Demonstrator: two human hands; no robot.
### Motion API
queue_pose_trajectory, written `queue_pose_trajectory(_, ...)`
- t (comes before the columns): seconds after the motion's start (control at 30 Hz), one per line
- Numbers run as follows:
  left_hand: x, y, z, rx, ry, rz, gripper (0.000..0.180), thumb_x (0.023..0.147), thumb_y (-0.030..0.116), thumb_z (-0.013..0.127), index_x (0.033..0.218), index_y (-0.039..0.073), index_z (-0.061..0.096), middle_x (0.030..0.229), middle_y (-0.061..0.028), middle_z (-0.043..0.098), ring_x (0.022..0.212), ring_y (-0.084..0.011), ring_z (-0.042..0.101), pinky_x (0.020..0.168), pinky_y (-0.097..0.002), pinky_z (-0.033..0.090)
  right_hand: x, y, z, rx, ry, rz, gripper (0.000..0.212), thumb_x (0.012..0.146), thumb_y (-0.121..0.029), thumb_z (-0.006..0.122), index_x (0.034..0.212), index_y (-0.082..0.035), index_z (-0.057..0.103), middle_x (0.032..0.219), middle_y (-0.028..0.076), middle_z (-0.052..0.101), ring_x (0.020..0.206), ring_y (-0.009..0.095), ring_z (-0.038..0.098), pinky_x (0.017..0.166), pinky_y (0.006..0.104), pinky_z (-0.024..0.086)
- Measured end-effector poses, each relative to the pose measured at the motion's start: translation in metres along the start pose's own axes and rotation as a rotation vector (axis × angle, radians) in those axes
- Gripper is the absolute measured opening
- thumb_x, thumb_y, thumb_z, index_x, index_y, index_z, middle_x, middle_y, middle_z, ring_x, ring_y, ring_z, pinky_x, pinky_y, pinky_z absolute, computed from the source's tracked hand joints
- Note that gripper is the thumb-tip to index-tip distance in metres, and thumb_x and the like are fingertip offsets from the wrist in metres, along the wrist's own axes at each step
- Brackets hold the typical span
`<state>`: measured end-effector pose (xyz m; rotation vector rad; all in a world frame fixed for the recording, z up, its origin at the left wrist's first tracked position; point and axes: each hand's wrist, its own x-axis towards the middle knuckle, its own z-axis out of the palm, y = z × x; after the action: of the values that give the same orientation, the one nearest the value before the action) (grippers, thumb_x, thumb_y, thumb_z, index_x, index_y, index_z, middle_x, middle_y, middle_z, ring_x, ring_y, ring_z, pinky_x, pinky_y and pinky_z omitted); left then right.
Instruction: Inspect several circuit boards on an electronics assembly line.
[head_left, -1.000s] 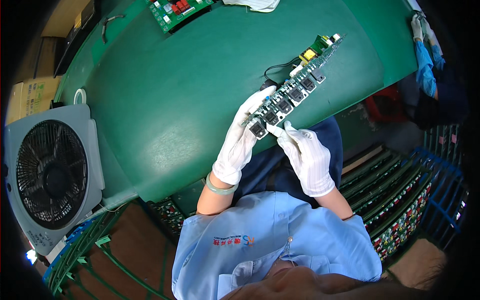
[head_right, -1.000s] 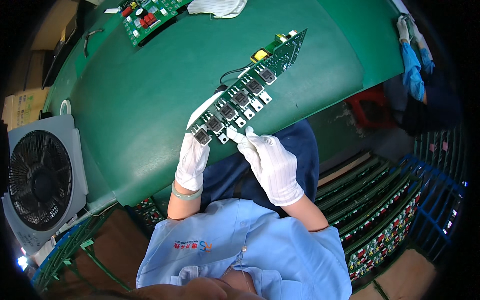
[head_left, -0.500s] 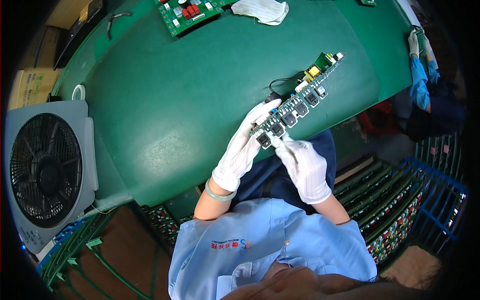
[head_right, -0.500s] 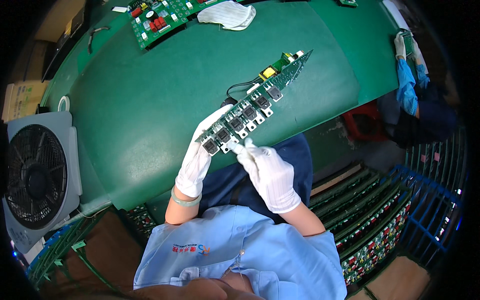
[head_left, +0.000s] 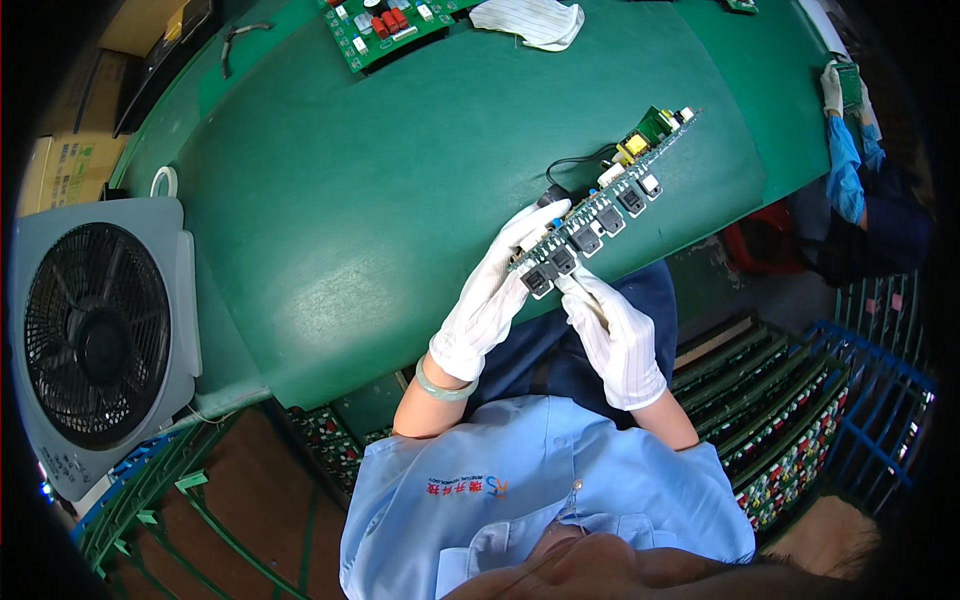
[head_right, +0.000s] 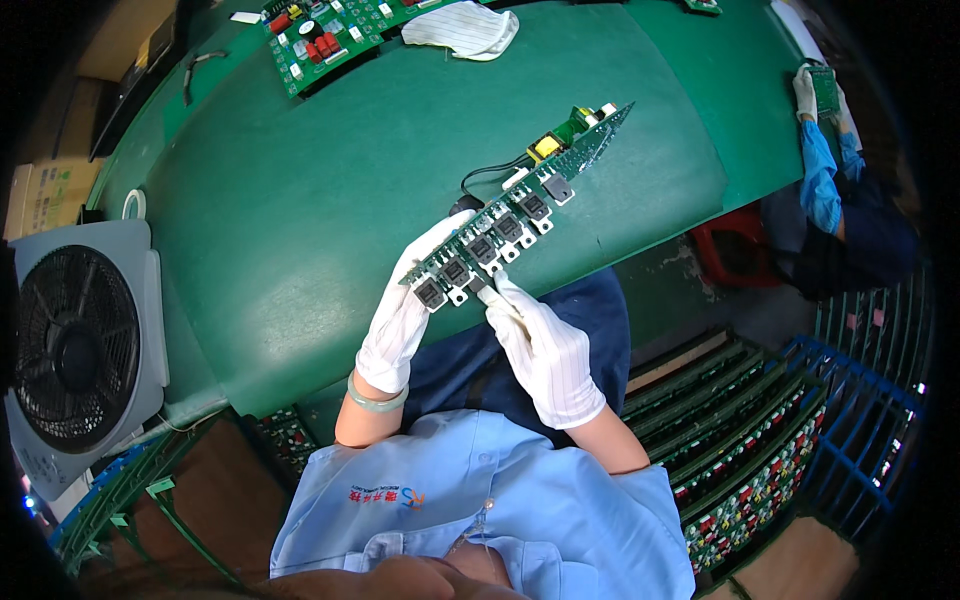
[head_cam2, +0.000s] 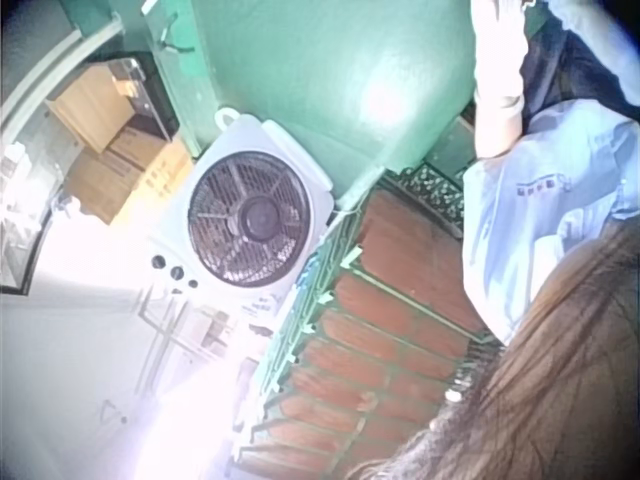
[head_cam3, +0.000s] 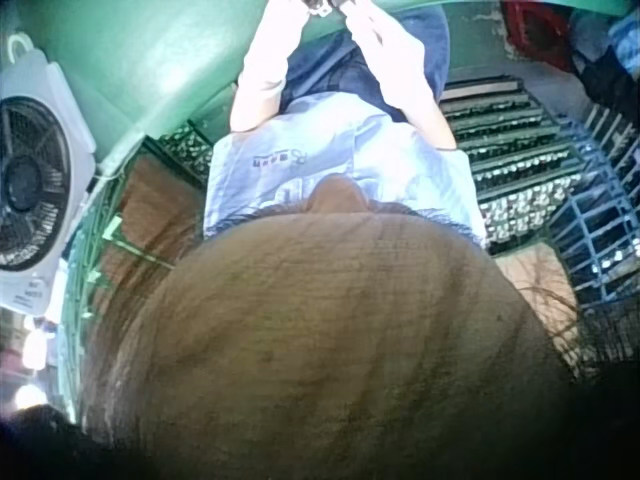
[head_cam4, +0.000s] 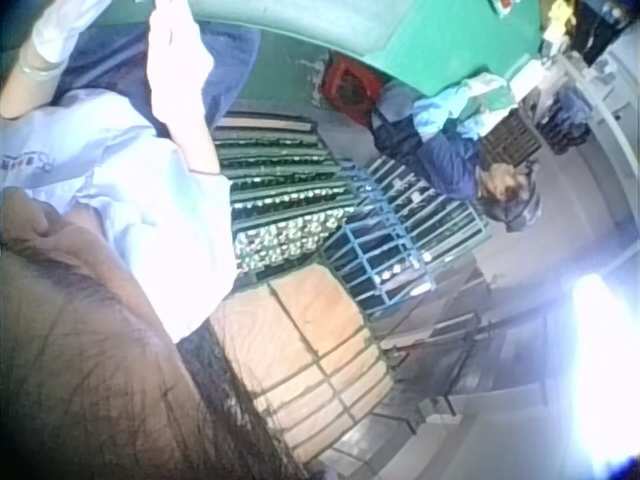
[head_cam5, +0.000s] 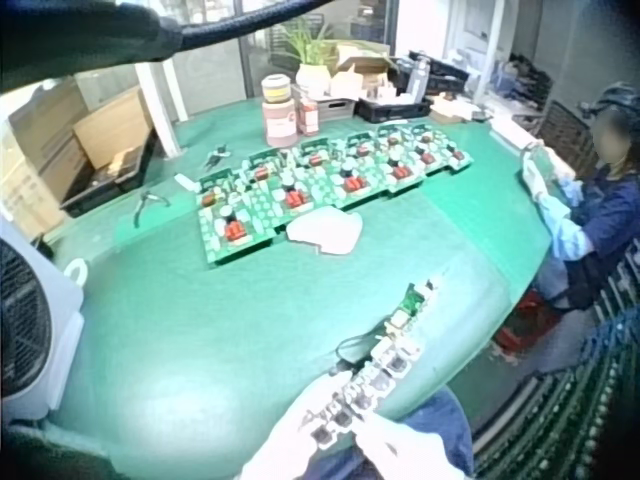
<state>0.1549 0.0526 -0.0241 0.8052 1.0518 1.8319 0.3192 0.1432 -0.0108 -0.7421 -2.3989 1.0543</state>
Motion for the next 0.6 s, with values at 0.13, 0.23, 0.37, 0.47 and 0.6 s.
queue_pose_trajectory(0.13, -0.0007, 0.0000, -0.0001, 0.013, 0.005, -0.033, 0.059, 0.098, 0.038, 0.049, 0.142, 0.001, 0.038, 0.146, -0.0167, 0.038, 0.139, -0.0280, 0.032, 0.114, -0.0404, 0.023, 0.0010, -0.0077, -0.0014, -0.024, -0.067, -0.021, 0.034, 0.085, -0.007, 0.068, 0.117, 0.001, 0.059, 0.093, 0.012, 0.070, 0.069, 0.023, 0.067, 0.060, 0.0314, 0.053)
queue_pose_trajectory(0.23, -0.0012, -0.0027, -0.0012, -0.012, 0.011, -0.101, 0.056, 0.097, 0.034, 0.049, 0.142, 0.002, 0.039, 0.146, -0.0175, 0.038, 0.139, -0.0287, 0.031, 0.114, -0.0410, 0.023, -0.0025, -0.0047, 0.0020, -0.106, -0.071, -0.077, 0.034, 0.085, -0.008, 0.068, 0.117, 0.000, 0.060, 0.091, 0.011, 0.070, 0.063, 0.022, 0.065, 0.056, 0.0309, 0.052)
queue_pose_trajectory(0.37, -0.0008, -0.0011, 0.0010, 0.027, 0.024, -0.040, 0.057, 0.097, 0.036, 0.050, 0.142, 0.001, 0.039, 0.145, -0.0177, 0.039, 0.139, -0.0290, 0.032, 0.114, -0.0417, 0.023, 0.0007, -0.0075, 0.0065, -0.154, -0.027, -0.161, 0.035, 0.085, -0.008, 0.068, 0.118, -0.001, 0.062, 0.082, 0.010, 0.068, 0.057, 0.020, 0.061, 0.051, 0.0302, 0.049)
queue_pose_trajectory(0.47, -0.0004, -0.0017, 0.0008, 0.029, 0.025, -0.032, 0.059, 0.096, 0.038, 0.050, 0.141, 0.001, 0.040, 0.145, -0.0177, 0.039, 0.139, -0.0289, 0.032, 0.113, -0.0416, 0.023, -0.0037, -0.0023, 0.0065, -0.198, -0.017, -0.151, 0.038, 0.084, -0.008, 0.068, 0.121, -0.002, 0.062, 0.081, 0.008, 0.068, 0.055, 0.018, 0.059, 0.049, 0.0302, 0.048)
queue_pose_trajectory(0.6, -0.0001, -0.0006, -0.0014, 0.074, 0.017, -0.026, 0.060, 0.096, 0.039, 0.051, 0.141, 0.000, 0.040, 0.145, -0.0180, 0.038, 0.139, -0.0288, 0.032, 0.113, -0.0410, 0.022, -0.0010, -0.0058, 0.0062, -0.213, -0.074, -0.187, 0.037, 0.084, -0.006, 0.067, 0.121, -0.001, 0.062, 0.087, 0.006, 0.070, 0.055, 0.017, 0.058, 0.051, 0.0294, 0.048)
